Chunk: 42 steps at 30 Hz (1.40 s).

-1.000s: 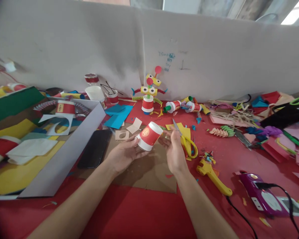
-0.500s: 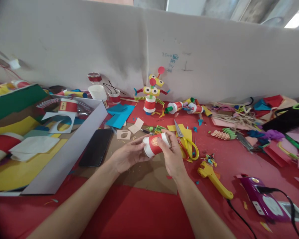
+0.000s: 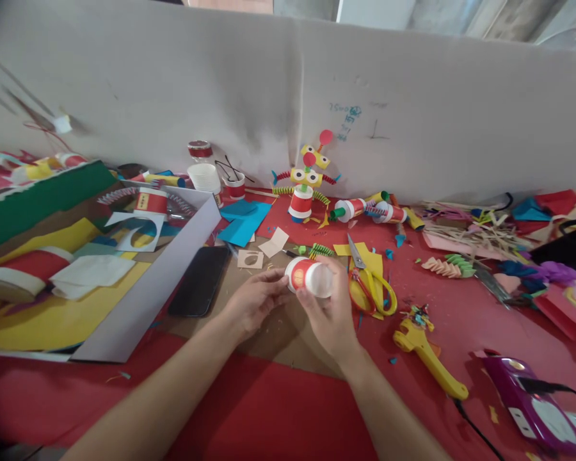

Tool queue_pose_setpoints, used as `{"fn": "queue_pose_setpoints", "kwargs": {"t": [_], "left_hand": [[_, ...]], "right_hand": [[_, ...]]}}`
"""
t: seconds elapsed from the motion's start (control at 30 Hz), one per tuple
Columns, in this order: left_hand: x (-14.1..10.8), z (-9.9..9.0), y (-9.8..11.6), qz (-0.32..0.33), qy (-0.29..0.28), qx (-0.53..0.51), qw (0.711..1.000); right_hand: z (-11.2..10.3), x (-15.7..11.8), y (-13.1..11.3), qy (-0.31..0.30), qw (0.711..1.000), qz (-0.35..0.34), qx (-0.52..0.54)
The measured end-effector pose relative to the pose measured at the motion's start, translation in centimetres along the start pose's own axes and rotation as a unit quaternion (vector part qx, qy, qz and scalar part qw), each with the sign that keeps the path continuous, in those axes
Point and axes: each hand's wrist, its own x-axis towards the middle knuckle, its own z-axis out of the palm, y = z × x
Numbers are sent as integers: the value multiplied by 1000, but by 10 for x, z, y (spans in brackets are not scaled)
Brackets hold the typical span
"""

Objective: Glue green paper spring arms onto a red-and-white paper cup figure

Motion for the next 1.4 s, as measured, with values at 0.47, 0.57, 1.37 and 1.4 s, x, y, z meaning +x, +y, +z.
{"fn": "queue_pose_setpoints", "kwargs": {"t": [0.47,0.57,1.37,1.4], "left_hand": [[2,-7,11,5,-41,83,996],[3,-11,10,-5,-44,99,994],[7,-20,32,223,162,205,939],[7,-20,33,226,166,197,939]], "right_hand": [[-12,22,13,-24,948,258,184],[-9,18,20,-7,960,239,145],[-20,23,16,-38,981,46,-184],[-21,22,11,-54,986,25,-158]]}}
